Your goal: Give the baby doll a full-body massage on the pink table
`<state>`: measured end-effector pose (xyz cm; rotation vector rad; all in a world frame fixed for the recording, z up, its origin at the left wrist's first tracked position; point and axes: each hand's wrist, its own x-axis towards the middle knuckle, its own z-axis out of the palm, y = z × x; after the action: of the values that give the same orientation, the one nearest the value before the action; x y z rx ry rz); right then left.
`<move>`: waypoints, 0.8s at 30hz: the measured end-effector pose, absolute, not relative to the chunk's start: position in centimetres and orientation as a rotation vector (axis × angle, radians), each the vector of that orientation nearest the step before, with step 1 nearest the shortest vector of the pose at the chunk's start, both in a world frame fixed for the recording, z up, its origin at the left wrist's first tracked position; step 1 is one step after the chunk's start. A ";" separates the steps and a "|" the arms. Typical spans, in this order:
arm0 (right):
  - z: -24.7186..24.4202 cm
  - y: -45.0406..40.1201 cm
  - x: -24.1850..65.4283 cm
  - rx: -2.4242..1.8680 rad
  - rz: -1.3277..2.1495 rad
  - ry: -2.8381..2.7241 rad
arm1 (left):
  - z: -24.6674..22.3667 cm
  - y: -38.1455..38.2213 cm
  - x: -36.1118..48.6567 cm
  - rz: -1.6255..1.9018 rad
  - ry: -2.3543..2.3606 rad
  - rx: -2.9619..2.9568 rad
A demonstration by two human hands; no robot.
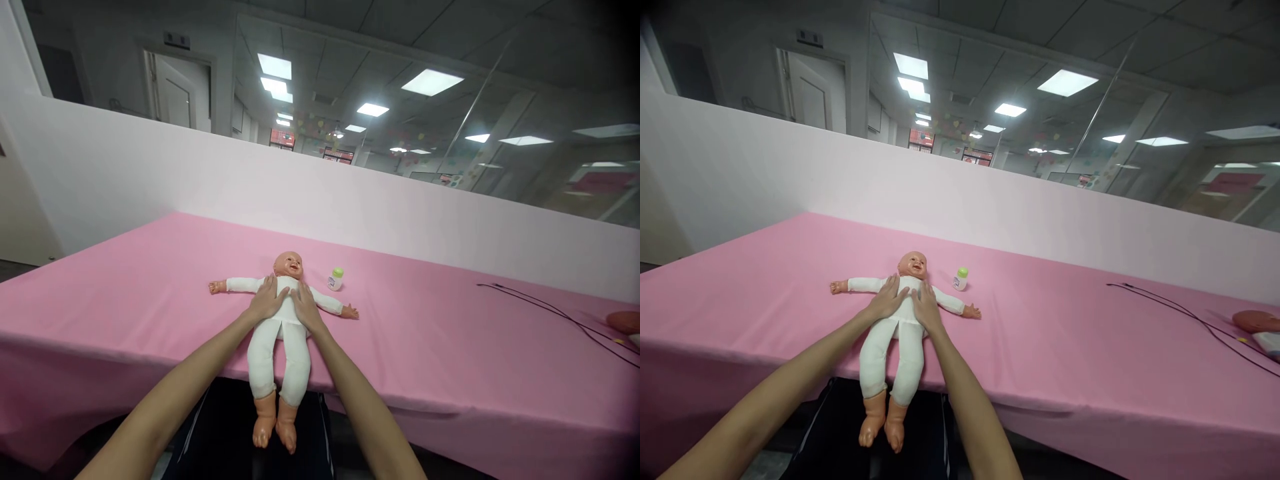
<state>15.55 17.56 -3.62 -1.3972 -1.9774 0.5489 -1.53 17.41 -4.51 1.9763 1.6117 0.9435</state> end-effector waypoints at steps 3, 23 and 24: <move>-4.4 16.2 16.5 -1.404 0.603 -1.940 | -5.5 16.5 -3.2 0.942 1.564 1.881; -4.0 17.3 16.8 -1.424 0.503 -1.958 | -3.6 15.8 -3.4 0.956 1.580 1.843; -4.0 17.2 17.7 -1.412 0.495 -1.969 | -3.3 14.6 -4.0 0.980 1.540 1.815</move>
<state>17.70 17.21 -3.97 -1.4121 -1.9693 0.4945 -4.00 14.57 -3.27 1.8154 1.5400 0.9800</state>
